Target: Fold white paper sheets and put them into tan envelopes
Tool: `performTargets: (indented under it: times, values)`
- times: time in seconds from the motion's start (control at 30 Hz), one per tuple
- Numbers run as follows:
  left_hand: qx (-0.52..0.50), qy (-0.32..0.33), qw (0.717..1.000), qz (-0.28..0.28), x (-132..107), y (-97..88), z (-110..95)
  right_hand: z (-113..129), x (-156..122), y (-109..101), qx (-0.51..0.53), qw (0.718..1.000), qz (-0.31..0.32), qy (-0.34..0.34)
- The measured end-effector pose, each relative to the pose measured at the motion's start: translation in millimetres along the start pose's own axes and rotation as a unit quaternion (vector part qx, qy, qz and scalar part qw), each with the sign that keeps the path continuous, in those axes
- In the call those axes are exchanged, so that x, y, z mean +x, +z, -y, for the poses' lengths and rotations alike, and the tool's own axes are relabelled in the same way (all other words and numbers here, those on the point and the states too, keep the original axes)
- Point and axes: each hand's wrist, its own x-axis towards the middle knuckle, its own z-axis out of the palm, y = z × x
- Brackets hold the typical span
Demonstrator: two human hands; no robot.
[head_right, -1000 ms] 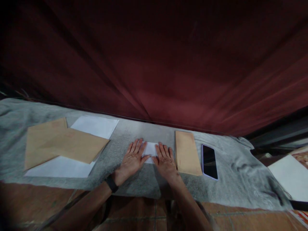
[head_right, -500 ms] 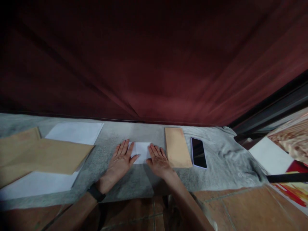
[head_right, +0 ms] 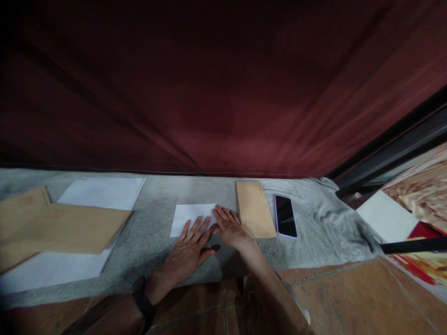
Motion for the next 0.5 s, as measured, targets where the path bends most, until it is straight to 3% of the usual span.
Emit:
performTargets:
  times: [0.37, 0.5]
  values:
    - [-0.002, -0.013, 0.999, 0.038, -12, -12.0, -1, -1, 0, 0, -0.012, 1.000, 0.013, 0.006]
    - [-0.014, -0.023, 0.998, 0.048, -12, -13.1, -2, 0, 1, 4, -0.017, 0.999, -0.028, 0.003]
